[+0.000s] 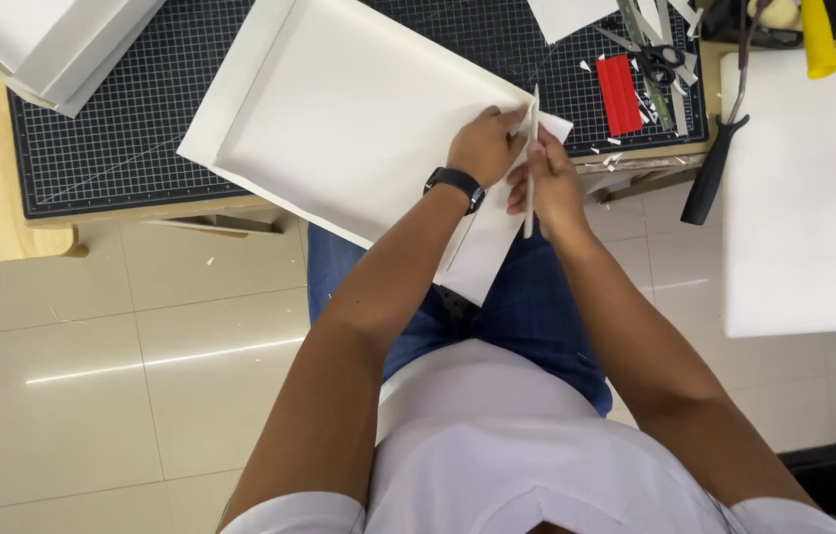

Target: Assembling a white cardboard box using a smoothing tool, scissors, and a roller to secure the edges and flaps.

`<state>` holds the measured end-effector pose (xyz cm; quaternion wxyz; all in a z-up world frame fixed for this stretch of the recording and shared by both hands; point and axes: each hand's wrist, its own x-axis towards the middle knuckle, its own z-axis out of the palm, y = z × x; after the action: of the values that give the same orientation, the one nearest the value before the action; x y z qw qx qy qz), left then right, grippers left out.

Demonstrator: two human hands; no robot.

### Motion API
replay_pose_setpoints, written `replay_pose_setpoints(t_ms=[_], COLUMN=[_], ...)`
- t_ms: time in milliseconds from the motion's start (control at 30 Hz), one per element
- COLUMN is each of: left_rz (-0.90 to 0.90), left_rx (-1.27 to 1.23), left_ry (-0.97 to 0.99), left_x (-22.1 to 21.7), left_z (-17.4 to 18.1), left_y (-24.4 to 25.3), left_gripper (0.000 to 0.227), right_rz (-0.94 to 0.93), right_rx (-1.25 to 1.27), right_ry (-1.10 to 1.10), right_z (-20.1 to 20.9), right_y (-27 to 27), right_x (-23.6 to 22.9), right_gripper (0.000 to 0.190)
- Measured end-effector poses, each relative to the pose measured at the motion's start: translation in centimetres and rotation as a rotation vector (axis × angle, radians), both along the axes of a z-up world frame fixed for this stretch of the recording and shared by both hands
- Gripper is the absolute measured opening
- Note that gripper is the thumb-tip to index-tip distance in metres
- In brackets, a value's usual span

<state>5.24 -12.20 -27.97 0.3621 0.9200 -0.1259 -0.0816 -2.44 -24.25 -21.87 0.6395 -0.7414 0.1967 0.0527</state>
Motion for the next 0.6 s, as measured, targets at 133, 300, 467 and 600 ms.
replay_pose_setpoints(t_ms=[133,300,467,600], left_rz=[0.025,0.056,0.156,0.399], left_rx=[-0.021,-0.050,-0.113,-0.289], left_ry=[-0.007,-0.013,0.002,-0.010], left_x=[0.1,1.1,6.9,15.7], left_z=[-0.5,-0.9,-3.2,-8.3], left_y=[-0.6,-1.1,-1.1,2.0], left_gripper=[0.042,0.044,0.049,0.074], right_rz=[0.062,0.035,-0.055,-0.051], right_rx=[-0.058,0.007,0.065,-0.073], right_ry=[0.012,-0.024,-0.045,-0.123], right_z=[0.6,-1.1,-1.2,2.9], right_y=[0.1,-0.4,-3.8,-6.4], right_x=[-0.1,1.6,3.5,1.3], right_gripper=[0.046,0.043,0.045,0.045])
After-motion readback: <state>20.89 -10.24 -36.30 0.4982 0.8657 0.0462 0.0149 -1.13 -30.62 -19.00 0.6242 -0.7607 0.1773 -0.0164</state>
